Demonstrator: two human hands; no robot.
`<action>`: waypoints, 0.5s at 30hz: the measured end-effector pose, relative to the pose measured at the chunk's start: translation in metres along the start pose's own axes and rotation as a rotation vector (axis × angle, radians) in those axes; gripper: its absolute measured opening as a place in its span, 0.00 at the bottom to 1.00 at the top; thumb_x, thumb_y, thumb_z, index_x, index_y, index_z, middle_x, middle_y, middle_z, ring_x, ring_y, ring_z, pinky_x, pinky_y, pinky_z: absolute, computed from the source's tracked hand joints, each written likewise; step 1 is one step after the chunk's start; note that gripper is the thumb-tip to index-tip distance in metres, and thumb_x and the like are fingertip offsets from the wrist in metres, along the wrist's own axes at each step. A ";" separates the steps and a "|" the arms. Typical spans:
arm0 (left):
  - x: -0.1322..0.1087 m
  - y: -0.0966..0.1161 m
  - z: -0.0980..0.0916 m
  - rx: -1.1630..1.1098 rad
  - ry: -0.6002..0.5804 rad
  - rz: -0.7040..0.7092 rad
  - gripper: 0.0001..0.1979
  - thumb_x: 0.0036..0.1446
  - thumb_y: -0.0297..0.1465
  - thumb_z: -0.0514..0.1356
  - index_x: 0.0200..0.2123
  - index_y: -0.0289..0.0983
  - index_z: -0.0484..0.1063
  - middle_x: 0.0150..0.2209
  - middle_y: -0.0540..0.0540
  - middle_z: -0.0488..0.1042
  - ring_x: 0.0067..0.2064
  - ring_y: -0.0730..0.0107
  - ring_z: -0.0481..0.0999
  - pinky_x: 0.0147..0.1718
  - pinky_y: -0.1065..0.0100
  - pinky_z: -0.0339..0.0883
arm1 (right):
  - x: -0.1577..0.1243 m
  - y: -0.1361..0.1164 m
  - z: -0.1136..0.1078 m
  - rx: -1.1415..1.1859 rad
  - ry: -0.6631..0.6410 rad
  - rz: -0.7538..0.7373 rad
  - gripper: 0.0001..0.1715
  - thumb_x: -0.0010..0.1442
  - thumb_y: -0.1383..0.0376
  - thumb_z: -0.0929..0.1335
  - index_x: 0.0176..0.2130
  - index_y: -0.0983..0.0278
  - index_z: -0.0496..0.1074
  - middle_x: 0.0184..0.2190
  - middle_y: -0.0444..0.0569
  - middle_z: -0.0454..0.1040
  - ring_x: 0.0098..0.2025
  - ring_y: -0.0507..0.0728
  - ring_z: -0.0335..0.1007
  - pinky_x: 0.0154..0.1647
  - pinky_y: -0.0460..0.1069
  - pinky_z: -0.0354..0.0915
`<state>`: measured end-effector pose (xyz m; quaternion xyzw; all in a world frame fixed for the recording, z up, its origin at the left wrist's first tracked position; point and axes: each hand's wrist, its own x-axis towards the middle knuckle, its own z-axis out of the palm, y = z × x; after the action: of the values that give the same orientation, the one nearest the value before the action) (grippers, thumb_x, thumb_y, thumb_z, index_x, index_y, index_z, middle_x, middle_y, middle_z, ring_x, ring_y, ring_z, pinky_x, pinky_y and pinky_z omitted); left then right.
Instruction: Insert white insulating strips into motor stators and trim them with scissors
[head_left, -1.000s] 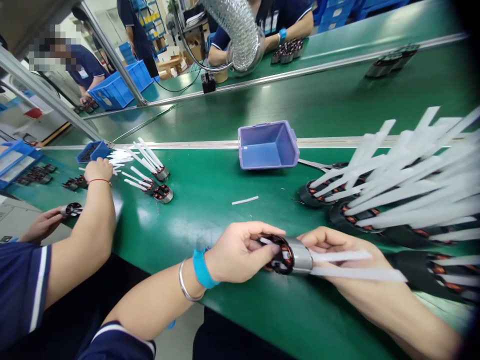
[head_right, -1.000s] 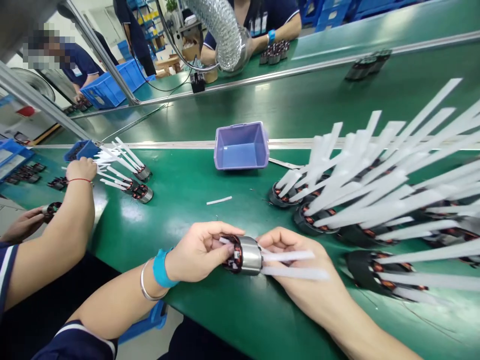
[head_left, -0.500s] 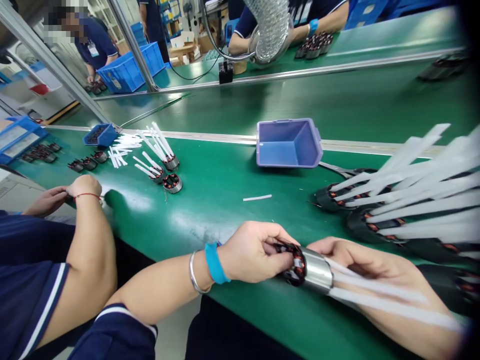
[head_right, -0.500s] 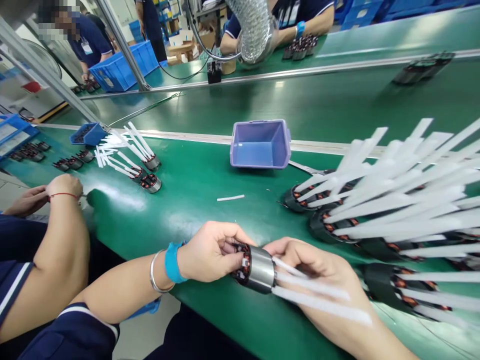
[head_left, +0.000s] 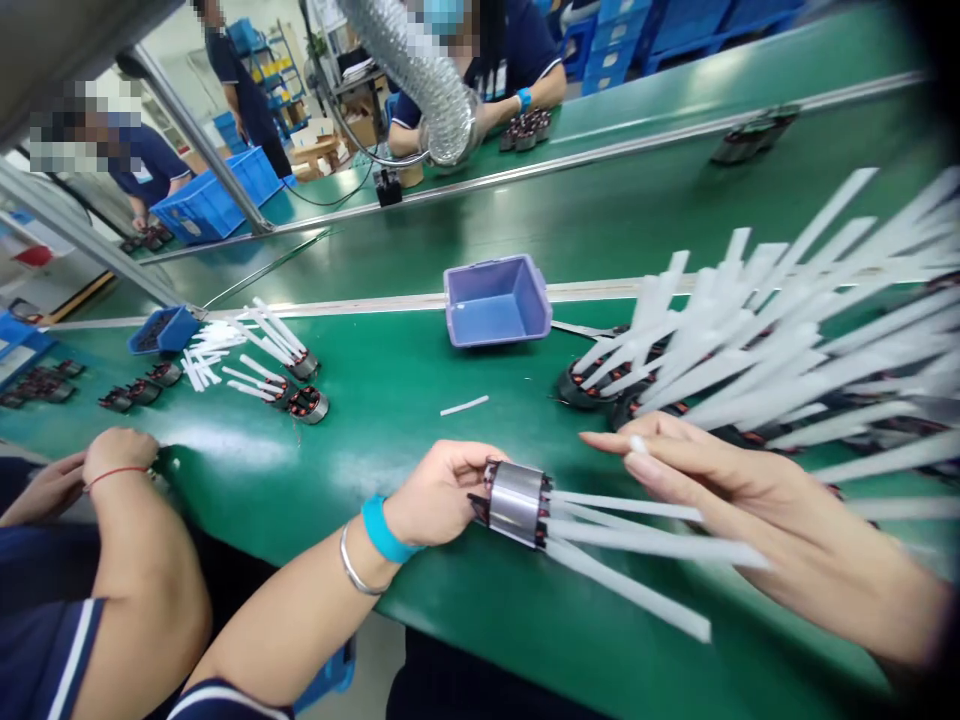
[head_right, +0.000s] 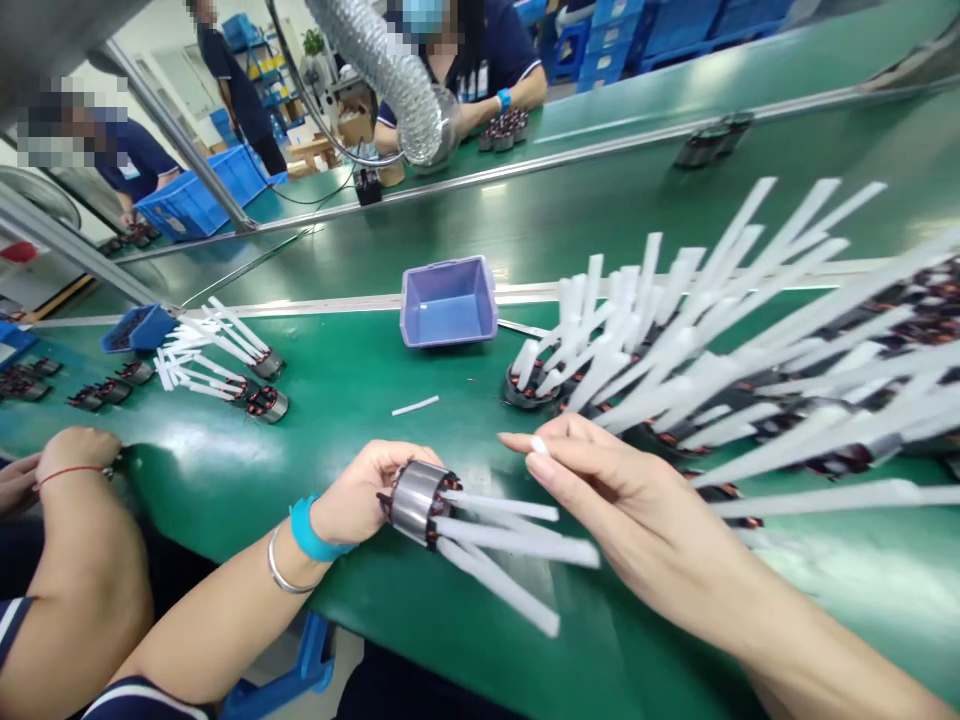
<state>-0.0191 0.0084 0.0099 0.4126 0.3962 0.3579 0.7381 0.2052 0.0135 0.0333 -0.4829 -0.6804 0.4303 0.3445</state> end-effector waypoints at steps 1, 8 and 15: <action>0.000 -0.001 0.000 -0.004 -0.011 -0.034 0.15 0.35 0.27 0.73 0.27 0.29 0.75 0.26 0.48 0.75 0.27 0.78 0.73 0.28 0.77 0.68 | -0.002 -0.002 -0.003 -0.019 -0.025 -0.014 0.29 0.57 0.40 0.62 0.24 0.59 0.74 0.27 0.50 0.68 0.32 0.58 0.66 0.36 0.51 0.67; -0.001 -0.009 0.008 -0.111 0.014 -0.158 0.19 0.34 0.32 0.74 0.30 0.31 0.72 0.22 0.47 0.77 0.21 0.68 0.76 0.18 0.69 0.73 | -0.013 0.000 -0.003 0.199 -0.159 0.054 0.24 0.54 0.46 0.69 0.39 0.63 0.74 0.31 0.49 0.73 0.33 0.57 0.68 0.33 0.50 0.65; -0.001 -0.009 0.009 -0.053 0.034 -0.156 0.16 0.38 0.28 0.71 0.34 0.31 0.75 0.24 0.47 0.78 0.21 0.68 0.77 0.18 0.72 0.73 | -0.010 -0.001 0.012 0.264 -0.200 -0.032 0.14 0.56 0.56 0.68 0.27 0.63 0.74 0.30 0.48 0.74 0.31 0.53 0.69 0.31 0.47 0.63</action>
<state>-0.0101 0.0010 0.0057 0.3546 0.4297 0.3167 0.7676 0.1970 0.0011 0.0294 -0.3772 -0.6564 0.5563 0.3425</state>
